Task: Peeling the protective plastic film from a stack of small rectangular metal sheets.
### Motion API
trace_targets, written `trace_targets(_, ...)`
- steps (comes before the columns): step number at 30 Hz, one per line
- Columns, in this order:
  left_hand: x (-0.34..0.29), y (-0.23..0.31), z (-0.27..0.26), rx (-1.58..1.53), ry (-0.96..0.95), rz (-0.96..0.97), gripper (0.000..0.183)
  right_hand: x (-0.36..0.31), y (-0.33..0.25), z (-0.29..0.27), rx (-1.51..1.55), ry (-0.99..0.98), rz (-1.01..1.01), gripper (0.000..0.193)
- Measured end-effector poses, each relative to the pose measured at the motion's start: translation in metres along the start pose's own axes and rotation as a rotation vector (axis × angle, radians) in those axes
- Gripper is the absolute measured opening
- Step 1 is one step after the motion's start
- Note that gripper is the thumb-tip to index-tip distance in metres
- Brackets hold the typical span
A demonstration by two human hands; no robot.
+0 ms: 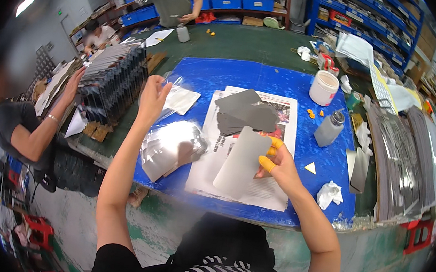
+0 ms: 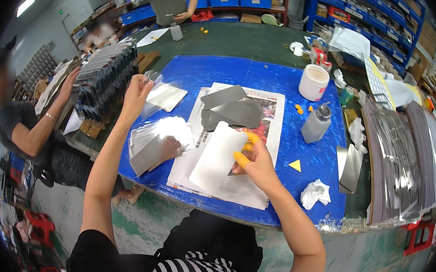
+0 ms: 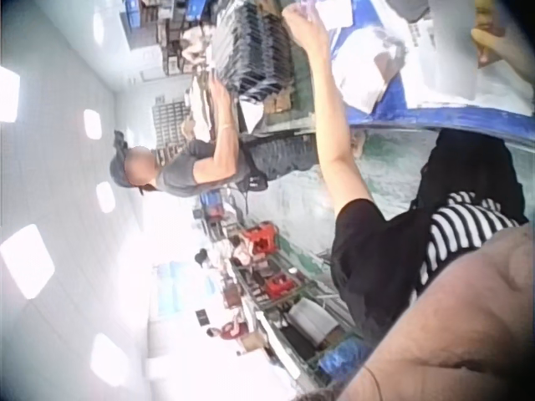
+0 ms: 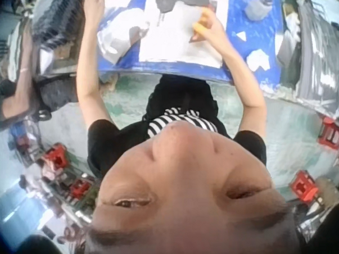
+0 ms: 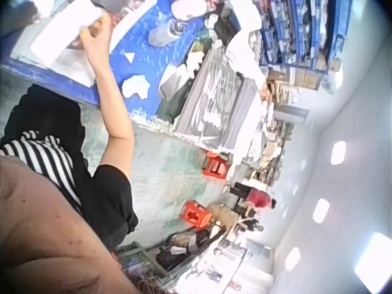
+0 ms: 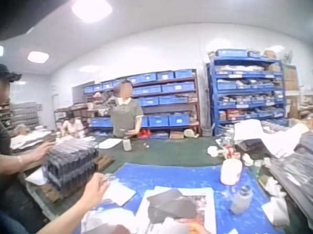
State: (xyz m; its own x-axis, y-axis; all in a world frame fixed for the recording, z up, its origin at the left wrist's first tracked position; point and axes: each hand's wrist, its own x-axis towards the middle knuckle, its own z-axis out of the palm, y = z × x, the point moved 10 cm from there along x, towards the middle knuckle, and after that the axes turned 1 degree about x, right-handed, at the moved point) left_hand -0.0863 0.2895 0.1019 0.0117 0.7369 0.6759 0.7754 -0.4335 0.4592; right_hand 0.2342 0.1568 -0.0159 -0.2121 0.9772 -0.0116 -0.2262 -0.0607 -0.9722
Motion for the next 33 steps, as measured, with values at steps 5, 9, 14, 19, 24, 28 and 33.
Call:
trace_targets(5, 0.004, -0.003, 0.008, -0.078, 0.009, 0.126, 0.008, 0.001, 0.0, -0.003, -0.048, -0.007, -0.015, 0.048)
trace_targets(9, -0.001, 0.002, 0.005, -0.053, 0.055, 0.072, 0.01, 0.002, -0.006, -0.005, -0.066, 0.027, -0.068, 0.048)
trace_targets(14, -0.017, 0.062, -0.006, -0.154, -0.13, -0.069, 0.023, -0.004, -0.024, -0.009, -0.004, 0.049, -0.18, 0.061)
trace_targets(19, -0.048, 0.097, -0.002, -0.429, -0.352, -0.187, 0.017, -0.008, -0.048, -0.025, -0.025, 0.141, -0.298, 0.065)
trace_targets(24, -0.088, 0.11, 0.009, -0.531, -0.583, -0.248, 0.013, -0.01, -0.061, -0.045, 0.05, 0.255, -0.387, 0.053)
trace_targets(28, -0.119, 0.112, 0.025, -0.658, -0.699, -0.388, 0.023, -0.016, -0.071, -0.058, 0.136, 0.32, -0.481, 0.047)
trace_targets(33, -0.144, 0.128, 0.04, -0.695, -0.802, -0.422, 0.032, -0.026, -0.08, -0.062, 0.2, 0.38, -0.59, 0.039)
